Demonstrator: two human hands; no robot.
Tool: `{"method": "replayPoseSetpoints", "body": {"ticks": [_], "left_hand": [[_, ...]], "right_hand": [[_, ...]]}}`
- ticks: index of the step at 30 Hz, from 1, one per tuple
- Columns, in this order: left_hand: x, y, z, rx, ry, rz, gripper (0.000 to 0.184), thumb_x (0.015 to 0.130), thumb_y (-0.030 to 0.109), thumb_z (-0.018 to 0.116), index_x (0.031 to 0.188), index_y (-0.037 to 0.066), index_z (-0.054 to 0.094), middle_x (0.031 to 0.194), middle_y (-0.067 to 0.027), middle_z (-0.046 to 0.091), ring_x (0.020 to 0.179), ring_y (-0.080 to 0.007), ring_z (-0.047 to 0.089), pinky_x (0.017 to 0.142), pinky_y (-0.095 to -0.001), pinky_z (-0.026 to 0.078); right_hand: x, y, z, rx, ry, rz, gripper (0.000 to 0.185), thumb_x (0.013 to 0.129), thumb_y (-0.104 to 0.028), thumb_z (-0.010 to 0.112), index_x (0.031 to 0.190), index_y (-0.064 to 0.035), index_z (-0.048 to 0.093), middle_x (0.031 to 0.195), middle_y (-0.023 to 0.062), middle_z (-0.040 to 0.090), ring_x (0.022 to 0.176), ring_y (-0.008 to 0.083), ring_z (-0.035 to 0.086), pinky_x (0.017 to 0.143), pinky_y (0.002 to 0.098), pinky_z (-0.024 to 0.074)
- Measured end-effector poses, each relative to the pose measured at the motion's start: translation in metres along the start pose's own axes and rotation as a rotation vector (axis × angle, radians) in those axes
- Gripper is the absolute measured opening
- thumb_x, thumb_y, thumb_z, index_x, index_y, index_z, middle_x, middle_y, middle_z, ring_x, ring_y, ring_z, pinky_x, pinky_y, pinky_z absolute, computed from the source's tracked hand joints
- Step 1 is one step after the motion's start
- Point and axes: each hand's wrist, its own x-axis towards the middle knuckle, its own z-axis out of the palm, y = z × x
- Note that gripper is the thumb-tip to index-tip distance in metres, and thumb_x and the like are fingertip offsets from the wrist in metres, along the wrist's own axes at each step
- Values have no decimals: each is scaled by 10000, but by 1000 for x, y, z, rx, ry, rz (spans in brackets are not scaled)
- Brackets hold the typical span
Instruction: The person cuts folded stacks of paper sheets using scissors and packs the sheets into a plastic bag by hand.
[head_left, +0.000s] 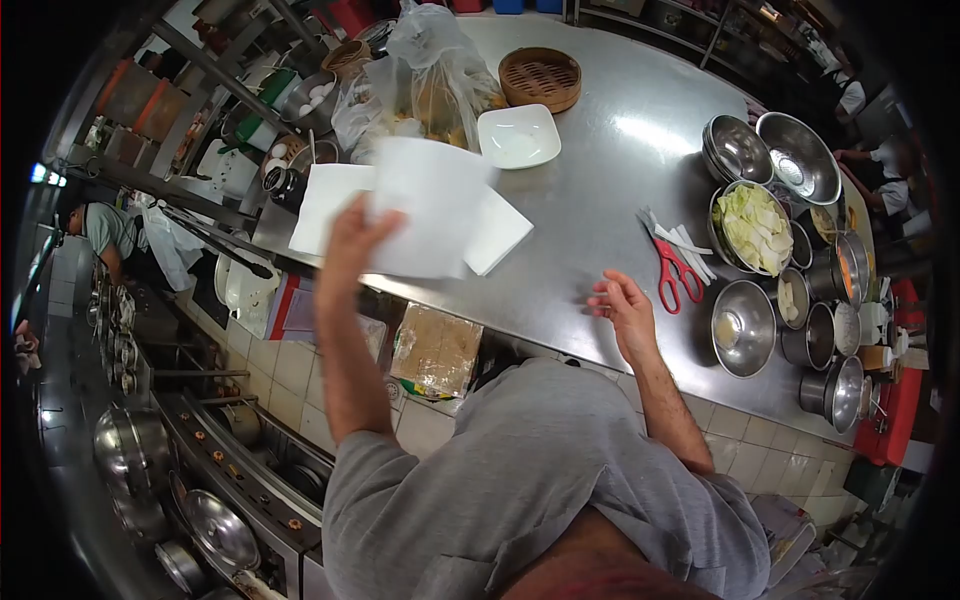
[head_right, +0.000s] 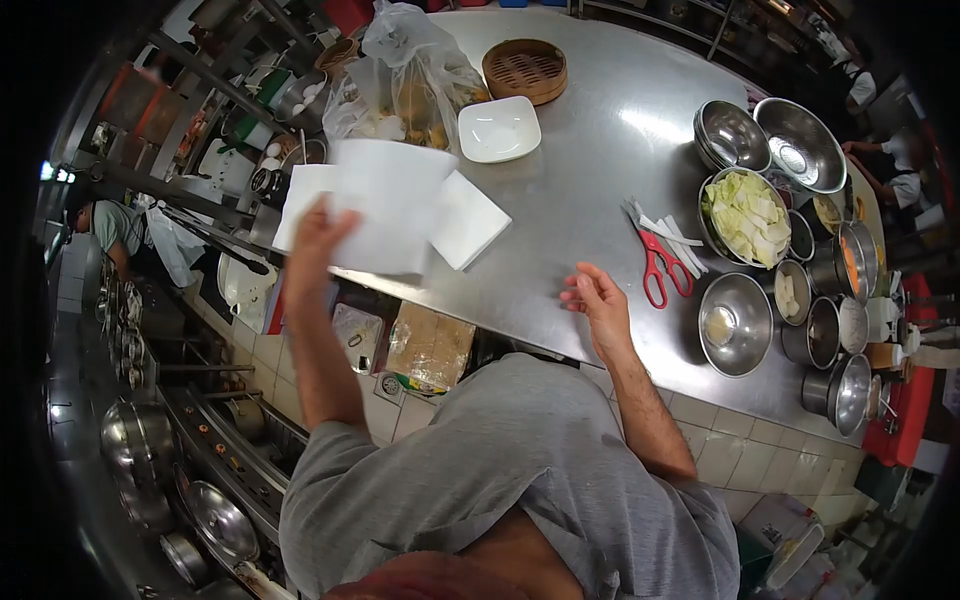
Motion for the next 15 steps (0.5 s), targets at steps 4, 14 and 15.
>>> {"method": "replayPoseSetpoints", "body": {"ticks": [4, 14, 15], "left_hand": [[20, 8, -99, -111, 106, 66, 211, 856, 135, 601, 1022, 8, 583, 879, -33, 636, 744, -85, 598, 688, -230, 491], [56, -73, -175, 194, 233, -207, 279, 832, 214, 661, 968, -23, 604, 810, -21, 624, 687, -71, 553, 657, -206, 430], [55, -73, -177, 207, 235, -215, 265, 843, 215, 647, 959, -18, 602, 801, -23, 626, 660, -75, 557, 629, -212, 439]], "right_hand": [[-6, 13, -22, -77, -7, 81, 257, 912, -197, 543, 1109, -32, 556, 916, 52, 615, 751, 123, 592, 665, 253, 472], [-7, 26, -45, -158, 82, 111, 229, 909, -190, 548, 1072, -31, 572, 854, 30, 611, 725, 100, 582, 631, 221, 454], [-7, 27, -46, -152, 89, 109, 229, 909, -190, 547, 1071, -31, 572, 853, 29, 611, 723, 99, 581, 628, 221, 452]]}}
